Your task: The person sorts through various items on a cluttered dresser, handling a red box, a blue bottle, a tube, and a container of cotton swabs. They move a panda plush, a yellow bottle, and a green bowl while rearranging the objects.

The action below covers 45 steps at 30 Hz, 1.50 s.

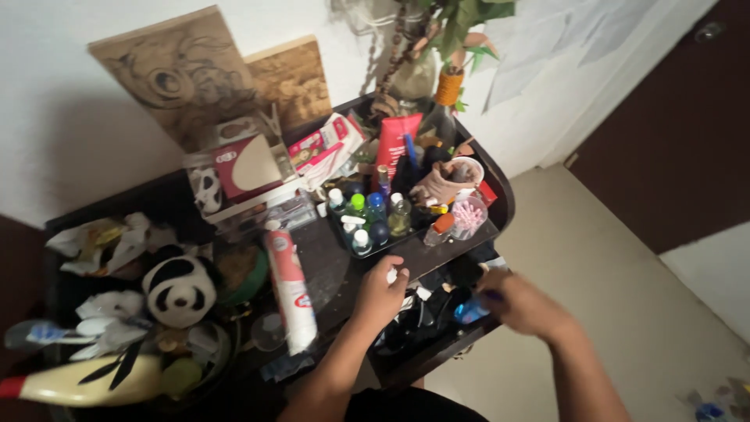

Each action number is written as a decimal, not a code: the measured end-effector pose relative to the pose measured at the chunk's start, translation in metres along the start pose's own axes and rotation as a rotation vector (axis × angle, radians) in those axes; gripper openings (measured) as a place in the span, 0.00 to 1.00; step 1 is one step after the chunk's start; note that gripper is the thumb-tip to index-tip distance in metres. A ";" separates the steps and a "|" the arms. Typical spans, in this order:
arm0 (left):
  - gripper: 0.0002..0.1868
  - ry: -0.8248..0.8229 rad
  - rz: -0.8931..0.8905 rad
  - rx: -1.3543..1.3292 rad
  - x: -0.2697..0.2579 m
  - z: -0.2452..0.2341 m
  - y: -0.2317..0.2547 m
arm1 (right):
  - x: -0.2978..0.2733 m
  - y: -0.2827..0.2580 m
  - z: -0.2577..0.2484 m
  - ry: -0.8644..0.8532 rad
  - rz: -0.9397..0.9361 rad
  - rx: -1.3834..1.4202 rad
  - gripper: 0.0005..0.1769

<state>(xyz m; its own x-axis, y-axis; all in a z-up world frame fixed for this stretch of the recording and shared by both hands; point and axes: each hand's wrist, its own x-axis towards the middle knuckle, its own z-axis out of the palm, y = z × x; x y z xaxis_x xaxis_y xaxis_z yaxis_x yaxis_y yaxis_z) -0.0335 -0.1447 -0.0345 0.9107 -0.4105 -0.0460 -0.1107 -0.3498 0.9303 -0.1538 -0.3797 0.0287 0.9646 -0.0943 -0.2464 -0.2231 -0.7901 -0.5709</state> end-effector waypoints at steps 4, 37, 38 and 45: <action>0.15 0.021 0.054 -0.032 -0.001 -0.004 0.002 | 0.015 -0.044 -0.014 0.267 -0.218 0.095 0.12; 0.31 0.256 -0.444 0.711 -0.045 -0.142 0.004 | 0.051 -0.165 0.091 0.438 -0.370 0.277 0.20; 0.27 0.236 -0.429 0.704 -0.045 -0.143 0.002 | 0.052 -0.172 0.096 0.318 -0.255 0.333 0.20; 0.20 0.160 -0.292 0.753 -0.068 -0.160 0.058 | 0.058 -0.183 0.104 0.278 -0.463 0.601 0.32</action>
<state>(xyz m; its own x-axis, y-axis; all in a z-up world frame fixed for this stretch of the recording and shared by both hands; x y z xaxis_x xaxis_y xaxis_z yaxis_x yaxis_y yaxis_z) -0.0386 -0.0021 0.0805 0.9835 -0.1103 -0.1430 -0.0458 -0.9183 0.3932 -0.0718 -0.1780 0.0375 0.9597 -0.0472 0.2772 0.2466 -0.3325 -0.9103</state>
